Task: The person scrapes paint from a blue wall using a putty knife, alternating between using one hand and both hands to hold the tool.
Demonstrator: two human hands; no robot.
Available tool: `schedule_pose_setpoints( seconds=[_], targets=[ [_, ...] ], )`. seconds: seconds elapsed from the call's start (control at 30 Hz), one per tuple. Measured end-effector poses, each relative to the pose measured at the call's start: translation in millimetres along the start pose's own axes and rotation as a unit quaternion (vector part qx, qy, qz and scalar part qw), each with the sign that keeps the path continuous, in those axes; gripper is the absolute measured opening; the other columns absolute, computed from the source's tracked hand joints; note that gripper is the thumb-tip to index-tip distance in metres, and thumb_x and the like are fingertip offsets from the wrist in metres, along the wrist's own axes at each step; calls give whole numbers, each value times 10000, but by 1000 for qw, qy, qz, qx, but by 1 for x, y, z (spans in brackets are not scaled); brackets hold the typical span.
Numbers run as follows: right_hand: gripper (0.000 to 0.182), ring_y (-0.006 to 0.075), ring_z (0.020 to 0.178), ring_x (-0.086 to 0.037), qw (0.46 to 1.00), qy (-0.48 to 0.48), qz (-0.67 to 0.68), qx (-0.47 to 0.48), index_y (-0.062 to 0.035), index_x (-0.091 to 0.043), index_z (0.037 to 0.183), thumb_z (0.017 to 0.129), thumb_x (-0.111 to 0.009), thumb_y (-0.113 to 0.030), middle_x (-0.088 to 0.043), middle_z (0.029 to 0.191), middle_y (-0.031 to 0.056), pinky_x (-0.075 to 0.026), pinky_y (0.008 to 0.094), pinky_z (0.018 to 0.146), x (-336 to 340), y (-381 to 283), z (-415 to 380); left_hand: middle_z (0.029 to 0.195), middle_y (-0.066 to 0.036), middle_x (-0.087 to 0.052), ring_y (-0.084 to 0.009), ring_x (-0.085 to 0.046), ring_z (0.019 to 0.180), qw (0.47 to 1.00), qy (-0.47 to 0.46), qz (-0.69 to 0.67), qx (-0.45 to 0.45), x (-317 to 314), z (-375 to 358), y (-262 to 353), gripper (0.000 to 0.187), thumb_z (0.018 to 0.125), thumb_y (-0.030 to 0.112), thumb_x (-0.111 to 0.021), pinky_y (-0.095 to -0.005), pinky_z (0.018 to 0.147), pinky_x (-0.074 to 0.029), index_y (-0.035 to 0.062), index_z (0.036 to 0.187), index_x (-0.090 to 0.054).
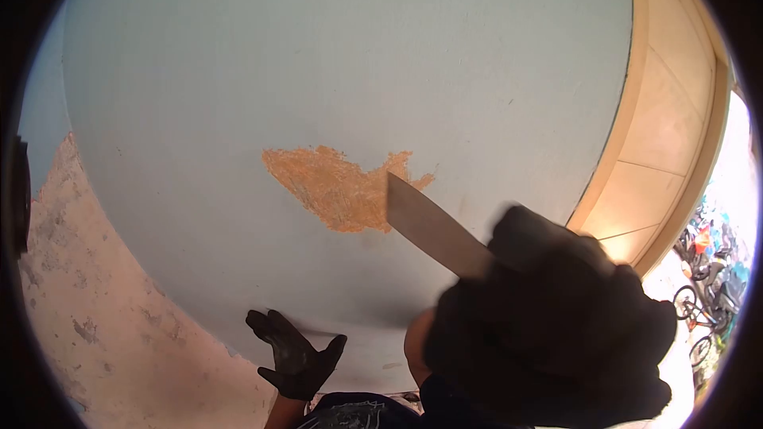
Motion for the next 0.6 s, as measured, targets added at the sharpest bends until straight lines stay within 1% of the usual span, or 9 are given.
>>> schedule_pose_setpoints(
  seconds=[0.13, 0.2, 0.3, 0.37, 0.43, 0.6],
  targets=[
    [109, 195, 609, -498, 1000, -4, -7, 9, -173, -526, 621, 664, -621, -141, -443, 609, -2, -400, 344, 655, 4, -3, 0, 1463, -524, 164, -668, 125, 1396, 1000, -13, -16, 8, -2, -1, 0, 1316, 763, 569, -772, -760, 1096, -10, -150, 1497, 50],
    [108, 194, 609, -498, 1000, -9, -11, 4, -174, -526, 623, 665, -621, -143, -443, 610, -3, -399, 343, 654, 3, -3, 1, 1458, -529, 162, -672, 128, 1393, 1000, -11, -4, 11, 0, 0, 1, 1309, 764, 569, -771, -756, 1097, -21, -156, 1493, 39],
    [108, 193, 609, -499, 1000, -11, -12, -1, -175, -526, 626, 666, -621, -145, -443, 611, -3, -399, 342, 652, 5, -3, 1, 1455, -531, 168, -675, 137, 1389, 999, -24, -20, 17, 7, 4, 5, 1311, 763, 570, -773, -753, 1097, -27, -154, 1495, 38],
    [108, 193, 610, -499, 1000, -16, -10, 1, -176, -525, 629, 667, -621, -147, -443, 612, -3, -398, 342, 651, 7, -2, 1, 1456, -530, 170, -678, 133, 1389, 998, -51, 1, 41, 4, 1, 3, 1308, 769, 575, -764, -746, 1104, -25, -148, 1501, 43],
    [107, 192, 610, -500, 1000, -19, -12, -1, -177, -525, 631, 669, -622, -149, -443, 612, -4, -398, 342, 650, 7, -2, -1, 1457, -533, 156, -684, 117, 1387, 998, -50, -5, 43, 6, 1, 5, 1300, 771, 579, -759, -743, 1108, -33, -155, 1497, 31],
    [107, 191, 610, -501, 1000, -25, -15, 0, -179, -524, 637, 671, -622, -153, -443, 614, -5, -397, 340, 647, 6, -4, 1, 1460, -542, 109, -699, 71, 1383, 999, -36, -12, 19, 17, 1, 11, 1280, 771, 584, -755, -741, 1111, -73, -185, 1477, -14]
  ],
)
Point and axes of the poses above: each hand's wrist, its own z-axis towards the middle knuckle, its own x-axis out of the back of the hand, y = z × x, the point moved 5 cm from there along z, towards the middle knuckle
